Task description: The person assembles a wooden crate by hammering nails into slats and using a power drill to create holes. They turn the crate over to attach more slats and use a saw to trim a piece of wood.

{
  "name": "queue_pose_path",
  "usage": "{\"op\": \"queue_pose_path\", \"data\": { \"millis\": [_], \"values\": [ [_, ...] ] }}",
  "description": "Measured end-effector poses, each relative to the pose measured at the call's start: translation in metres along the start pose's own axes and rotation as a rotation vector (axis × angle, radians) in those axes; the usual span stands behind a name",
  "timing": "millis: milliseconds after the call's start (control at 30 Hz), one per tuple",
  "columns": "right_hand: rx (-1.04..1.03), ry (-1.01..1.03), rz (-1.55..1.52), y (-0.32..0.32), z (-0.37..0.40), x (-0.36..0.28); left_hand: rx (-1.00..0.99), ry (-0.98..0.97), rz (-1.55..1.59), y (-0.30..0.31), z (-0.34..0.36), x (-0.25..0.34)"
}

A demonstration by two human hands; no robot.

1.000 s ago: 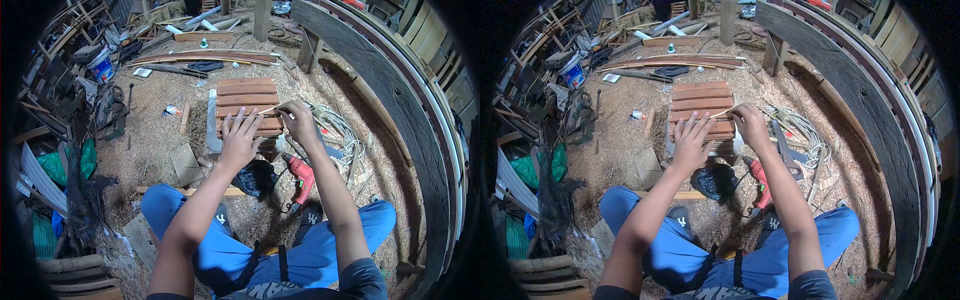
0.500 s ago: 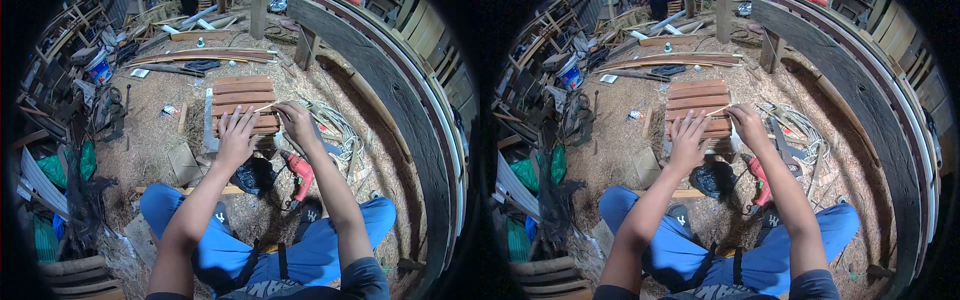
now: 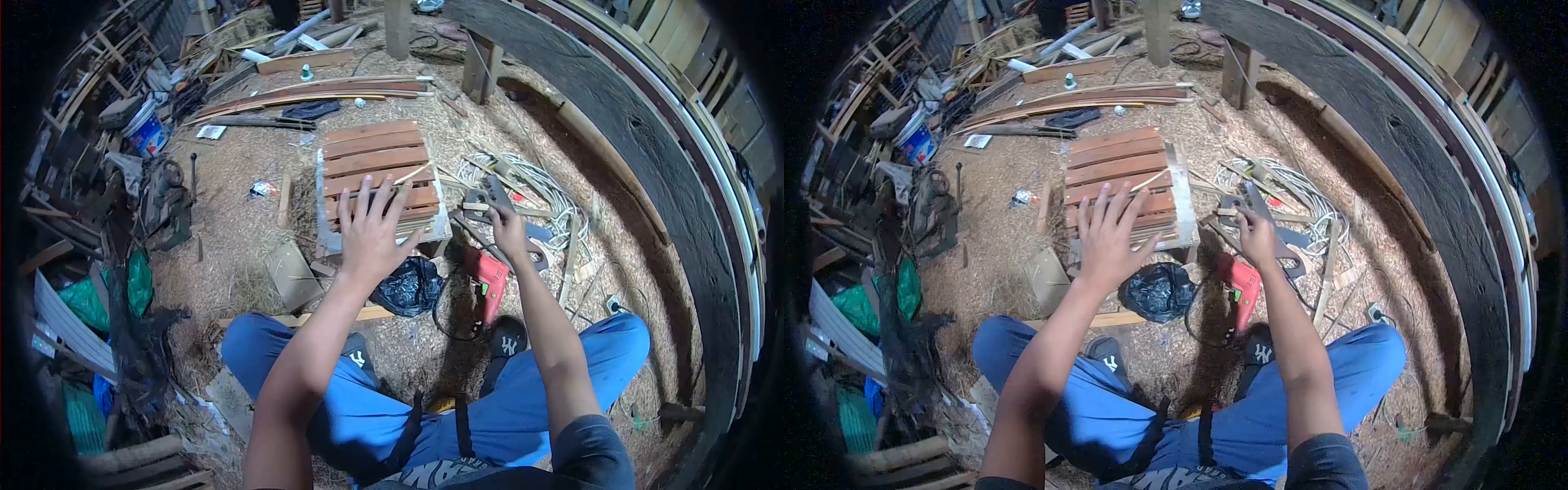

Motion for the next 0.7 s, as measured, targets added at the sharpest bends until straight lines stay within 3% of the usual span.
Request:
{"op": "queue_pose_path", "data": {
  "millis": [100,267,367,500,533,700],
  "values": [
    [-0.039,-0.057,0.086,-0.018,0.017,0.035,-0.026,0.017,-0.076,-0.005,-0.004,0.006],
    [-0.271,-0.124,0.328,-0.037,0.03,0.059,0.004,-0.035,-0.057,-0.002,-0.017,0.016],
    [-0.325,-0.084,0.409,-0.051,0.026,0.07,0.008,-0.058,0.053,-0.009,-0.023,0.009],
    [-0.392,-0.151,0.383,-0.073,0.019,0.096,0.009,-0.066,-0.062,-0.017,-0.024,0.01],
    [-0.398,-0.152,0.376,-0.078,0.017,0.1,0.085,-0.146,-0.01,-0.023,-0.019,0.001],
    [-0.429,-0.182,0.552,-0.114,0.017,0.125,0.01,-0.064,-0.091,-0.026,-0.023,0.006]
  ]
}}
Point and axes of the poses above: each hand's wrist, its own z-axis away from the middle knuckle, its own y-axis out of the back of the hand, x = y × z, the point moved 5 cm from there along -z, towards the middle knuckle, and after that the axes turned 14 degrees about z, right-handed, at the moved point
